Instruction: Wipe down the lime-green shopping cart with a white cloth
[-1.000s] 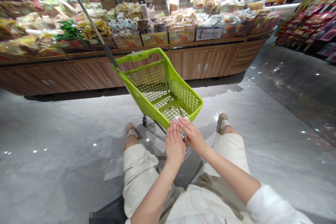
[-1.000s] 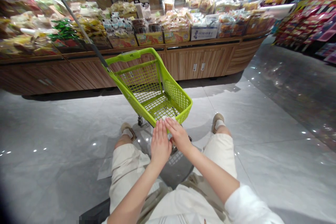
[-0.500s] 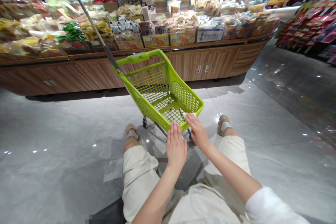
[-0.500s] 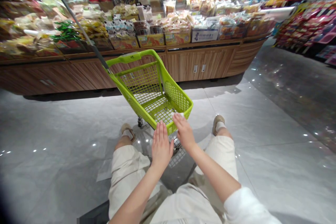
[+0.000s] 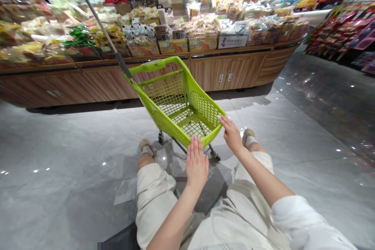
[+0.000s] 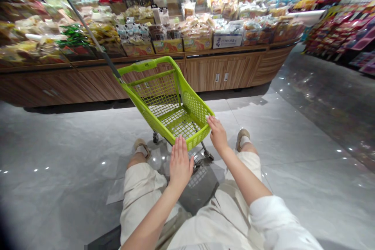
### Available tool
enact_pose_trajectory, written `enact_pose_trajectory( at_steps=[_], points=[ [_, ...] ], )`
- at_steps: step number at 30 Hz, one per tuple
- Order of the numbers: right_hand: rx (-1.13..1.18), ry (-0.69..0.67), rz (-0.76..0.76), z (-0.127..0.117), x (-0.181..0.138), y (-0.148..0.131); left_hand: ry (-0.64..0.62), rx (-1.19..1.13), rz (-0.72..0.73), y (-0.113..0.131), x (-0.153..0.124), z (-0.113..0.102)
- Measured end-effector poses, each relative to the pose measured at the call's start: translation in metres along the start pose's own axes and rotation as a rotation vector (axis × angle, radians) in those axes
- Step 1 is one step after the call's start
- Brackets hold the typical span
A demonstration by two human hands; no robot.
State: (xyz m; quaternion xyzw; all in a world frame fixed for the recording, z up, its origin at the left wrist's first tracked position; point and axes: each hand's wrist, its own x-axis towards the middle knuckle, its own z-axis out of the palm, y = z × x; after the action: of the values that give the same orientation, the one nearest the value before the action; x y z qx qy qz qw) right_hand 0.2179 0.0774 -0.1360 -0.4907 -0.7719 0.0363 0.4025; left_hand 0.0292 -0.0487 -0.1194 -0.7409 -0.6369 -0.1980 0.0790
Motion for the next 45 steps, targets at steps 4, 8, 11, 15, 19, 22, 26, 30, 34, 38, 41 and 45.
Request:
enact_pose_trajectory(
  at_steps=[4, 8, 11, 15, 19, 22, 26, 30, 34, 38, 41, 45],
  points=[
    [0.093, -0.098, -0.175, 0.023, -0.034, -0.069, 0.000, 0.010, -0.016, 0.001, 0.001, 0.004],
    [0.145, -0.166, -0.304, 0.022, -0.040, -0.075, -0.006, 0.002, -0.006, -0.003, 0.000, 0.001],
    [0.096, -0.139, -0.270, 0.005, -0.016, -0.024, -0.006, -0.006, 0.019, -0.006, -0.001, -0.003],
    [-0.015, -0.044, -0.053, -0.011, 0.013, 0.030, -0.001, -0.004, 0.020, -0.005, 0.000, -0.002],
    [-0.020, -0.019, -0.010, 0.004, -0.002, -0.005, -0.002, 0.003, 0.009, 0.000, 0.001, 0.002],
    [0.068, -0.083, -0.143, 0.024, -0.031, -0.062, -0.009, 0.013, -0.002, 0.000, 0.001, 0.004],
    [0.139, -0.150, -0.288, 0.026, -0.043, -0.081, -0.020, 0.019, 0.000, -0.004, 0.000, 0.001],
    [0.070, -0.122, -0.245, 0.001, -0.013, -0.015, -0.012, 0.022, 0.022, -0.007, -0.002, -0.004],
    [-0.038, -0.033, -0.032, -0.013, 0.011, 0.026, -0.008, 0.023, 0.013, -0.004, -0.002, -0.003],
    [-0.016, -0.014, -0.049, 0.008, -0.012, -0.024, -0.004, 0.017, 0.001, 0.000, 0.000, 0.002],
    [0.077, -0.085, -0.190, 0.026, -0.039, -0.076, 0.001, 0.019, -0.006, 0.000, 0.001, 0.004],
    [0.122, -0.140, -0.323, 0.021, -0.040, -0.067, -0.008, 0.021, 0.005, -0.006, -0.001, 0.000]
  ],
)
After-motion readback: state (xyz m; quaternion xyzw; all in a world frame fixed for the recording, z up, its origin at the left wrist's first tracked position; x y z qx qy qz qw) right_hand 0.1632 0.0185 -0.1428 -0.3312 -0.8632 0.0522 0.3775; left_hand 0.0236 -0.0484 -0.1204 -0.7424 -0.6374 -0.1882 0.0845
